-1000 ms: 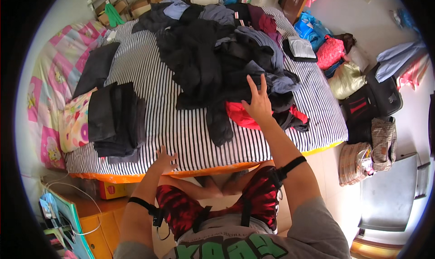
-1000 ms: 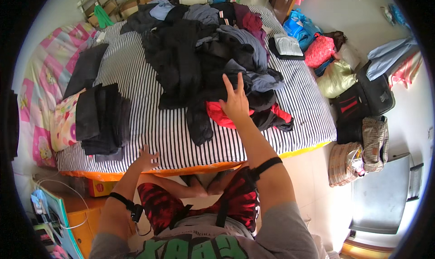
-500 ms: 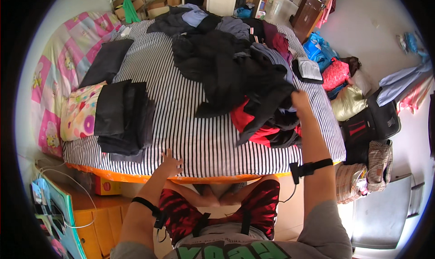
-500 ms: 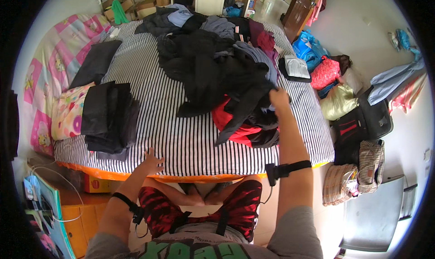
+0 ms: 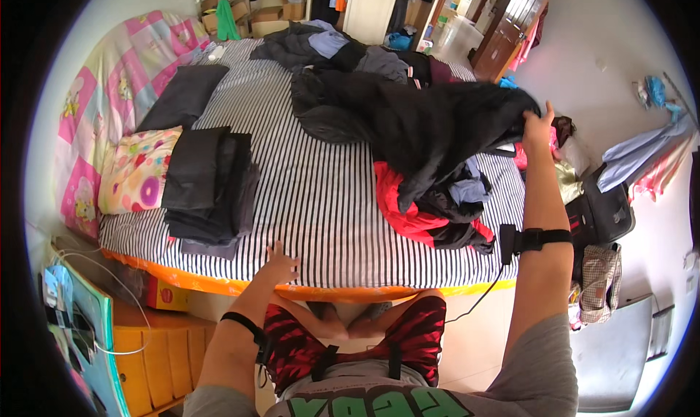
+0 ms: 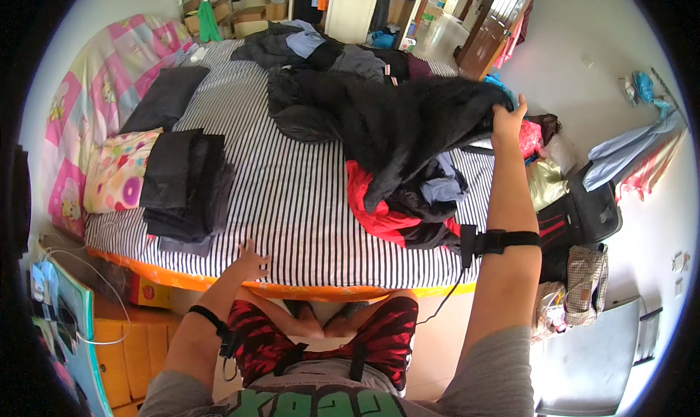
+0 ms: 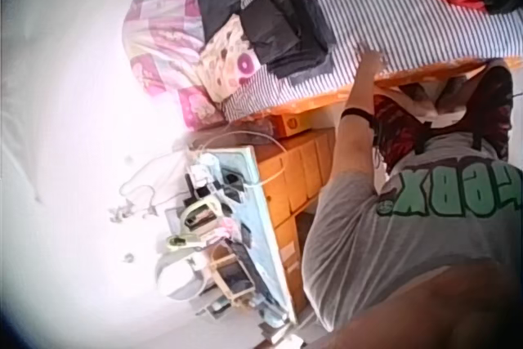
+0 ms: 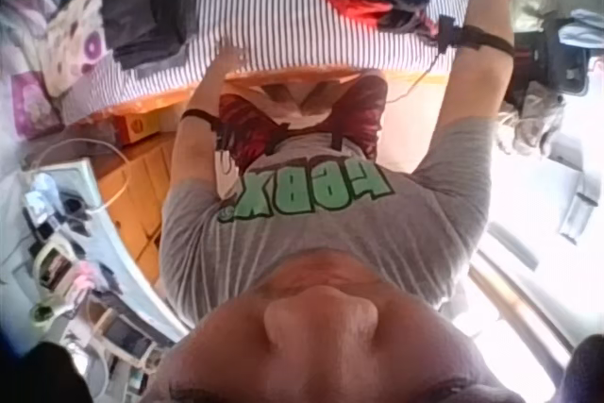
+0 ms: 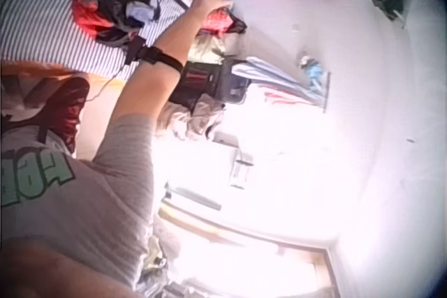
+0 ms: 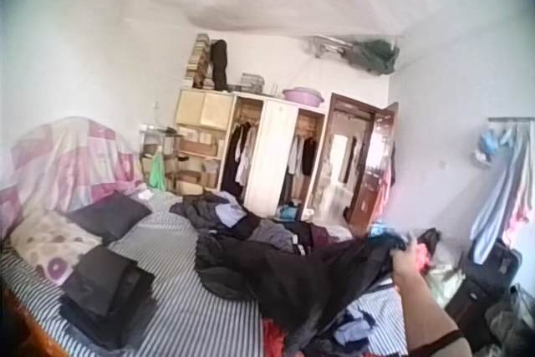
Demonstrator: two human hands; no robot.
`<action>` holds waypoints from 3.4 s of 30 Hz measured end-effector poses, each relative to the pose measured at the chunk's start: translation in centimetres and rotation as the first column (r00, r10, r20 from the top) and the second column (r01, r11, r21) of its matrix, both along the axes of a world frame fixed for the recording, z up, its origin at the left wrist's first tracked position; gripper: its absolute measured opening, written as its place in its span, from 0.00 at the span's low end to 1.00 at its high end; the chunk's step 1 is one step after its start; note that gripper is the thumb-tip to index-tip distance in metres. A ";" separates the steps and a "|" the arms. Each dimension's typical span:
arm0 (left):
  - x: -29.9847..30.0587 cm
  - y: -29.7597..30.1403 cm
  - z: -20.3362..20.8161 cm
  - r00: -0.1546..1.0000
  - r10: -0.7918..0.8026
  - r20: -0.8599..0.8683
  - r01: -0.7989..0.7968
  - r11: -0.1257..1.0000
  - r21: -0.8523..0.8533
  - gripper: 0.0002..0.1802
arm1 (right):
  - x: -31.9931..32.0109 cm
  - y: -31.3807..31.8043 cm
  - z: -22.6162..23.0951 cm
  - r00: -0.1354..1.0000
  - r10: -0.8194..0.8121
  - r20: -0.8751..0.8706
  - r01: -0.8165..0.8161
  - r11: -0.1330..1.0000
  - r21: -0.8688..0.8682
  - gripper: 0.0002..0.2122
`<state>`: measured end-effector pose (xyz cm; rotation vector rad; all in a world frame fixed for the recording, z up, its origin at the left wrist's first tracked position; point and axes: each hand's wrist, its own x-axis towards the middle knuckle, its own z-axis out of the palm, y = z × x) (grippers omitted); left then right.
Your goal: The person is folding various articles of clothing, including pants and shorts, on a bed with striped linens.
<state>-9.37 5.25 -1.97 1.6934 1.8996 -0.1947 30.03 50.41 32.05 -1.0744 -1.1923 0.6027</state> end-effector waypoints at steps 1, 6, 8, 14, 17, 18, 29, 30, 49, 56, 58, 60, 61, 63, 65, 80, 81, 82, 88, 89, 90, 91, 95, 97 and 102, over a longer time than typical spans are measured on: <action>-0.1 0.0 0.0 1.000 0.010 -0.006 -0.009 1.000 0.011 0.27 | 0.7 0.4 -1.4 0.905 -0.236 0.354 0.194 0.969 0.150 0.28; -0.1 0.4 -0.4 1.000 -0.015 -0.006 0.015 0.999 -0.050 0.32 | 0.7 -0.5 -9.3 0.466 -0.047 0.884 -0.015 0.998 0.061 0.11; 0.0 0.4 -0.5 1.000 -0.011 0.000 0.011 0.998 -0.064 0.32 | -2.2 -2.7 -13.4 0.557 0.097 0.825 -0.195 0.981 0.017 0.15; 0.0 0.3 -0.4 1.000 -0.002 0.020 0.002 1.000 -0.002 0.28 | -10.9 -8.5 -19.2 0.700 0.256 0.667 -0.191 0.967 -0.171 0.30; 0.0 0.7 -0.1 1.000 0.015 0.021 -0.014 0.999 -0.044 0.27 | -14.0 -11.6 -18.8 0.719 0.296 0.629 -0.322 0.944 -0.075 0.16; 0.0 0.9 0.1 1.000 0.010 0.007 -0.009 0.998 -0.066 0.26 | -14.9 -13.3 -18.9 0.644 0.352 0.679 -0.408 0.909 -0.084 0.14; -0.3 1.5 -0.1 0.998 -0.023 -0.052 0.016 0.993 -0.119 0.30 | -14.9 -31.7 -22.6 -0.079 0.610 0.788 -0.797 0.437 -0.418 0.07; -0.5 1.7 -0.5 0.998 -0.018 -0.061 0.009 0.989 -0.147 0.31 | -15.1 -33.0 -22.7 -0.098 0.637 0.765 -0.801 0.405 -0.440 0.07; -1.8 3.7 22.7 0.098 -0.211 0.973 -0.994 -0.074 0.084 0.04 | -8.8 -31.3 -27.3 0.161 0.812 0.561 -0.731 0.480 -0.485 0.17; -1.7 2.1 30.7 0.774 0.078 0.628 -0.525 -0.473 0.707 0.16 | -2.4 -21.4 -33.5 0.763 0.293 0.576 -0.033 0.908 -0.417 0.16; -1.0 2.9 28.9 0.807 0.352 0.474 -0.422 -0.218 0.880 0.16 | -2.3 -18.7 -34.2 0.702 -0.041 0.711 -0.119 0.977 0.174 0.14; 0.4 4.1 26.1 0.927 0.263 0.266 -0.316 0.171 0.933 0.18 | -3.4 -17.8 -34.3 0.666 -0.110 0.738 -0.082 0.972 0.219 0.15; 1.7 5.0 24.3 0.961 0.086 0.263 -0.276 0.262 0.925 0.20 | -5.0 -18.1 -34.2 0.675 0.031 0.737 -0.238 0.955 0.177 0.16; 4.1 6.1 20.6 0.950 -0.039 0.309 -0.207 0.665 0.718 0.30 | -7.8 -20.5 -33.1 0.589 0.460 0.664 -0.511 0.849 -0.136 0.15; 6.4 6.3 17.2 0.982 0.002 0.187 -0.090 0.882 0.462 0.46 | -10.4 -23.6 -31.4 0.266 0.760 0.593 -0.737 0.557 -0.384 0.15; 1.5 5.1 -0.9 0.858 0.454 -0.240 -0.407 0.886 0.223 0.27 | -6.5 -19.8 -26.2 0.097 0.182 0.979 -0.186 0.969 -0.162 0.39; 1.1 5.1 -1.7 0.824 0.387 -0.414 -0.329 0.922 0.207 0.26 | -6.7 -19.3 -26.1 0.123 0.193 0.973 -0.208 0.964 -0.165 0.39; 1.0 5.2 -2.2 0.811 0.377 -0.448 -0.283 0.922 0.264 0.26 | -7.1 -18.8 -26.1 0.073 0.253 0.965 -0.168 0.957 -0.238 0.42; 2.5 6.5 -1.1 0.705 0.689 -0.168 -0.668 0.724 0.168 0.28 | -8.3 -12.7 -29.7 -0.014 0.237 0.971 -0.144 0.961 -0.237 0.28; 2.4 6.8 -1.0 0.634 0.770 -0.073 -0.753 0.637 0.166 0.33 | -8.2 -11.2 -30.2 -0.055 0.265 0.963 -0.092 0.959 -0.270 0.21; 2.4 6.9 -0.9 0.546 0.837 0.036 -0.829 0.533 0.172 0.38 | -7.8 -9.7 -30.6 -0.057 0.232 0.971 -0.131 0.962 -0.238 0.16; 2.3 6.9 -1.0 0.541 0.841 0.011 -0.832 0.534 0.148 0.38 | -7.4 -8.0 -30.6 -0.124 0.258 0.958 -0.086 0.959 -0.269 0.12; 2.0 6.7 -1.8 0.572 0.819 -0.044 -0.796 0.567 0.212 0.44 | -2.8 -1.0 -28.5 -0.296 0.099 0.950 0.044 0.995 -0.090 0.09; 1.9 6.8 -2.0 0.545 0.838 -0.018 -0.819 0.537 0.201 0.44 | 0.4 2.5 -26.7 -0.383 0.088 0.919 0.162 0.987 -0.027 0.09; 1.9 7.1 -1.6 0.536 0.844 0.030 -0.838 0.528 0.138 0.45 | 6.7 8.3 -25.9 -0.197 0.041 0.980 0.404 0.914 0.043 0.10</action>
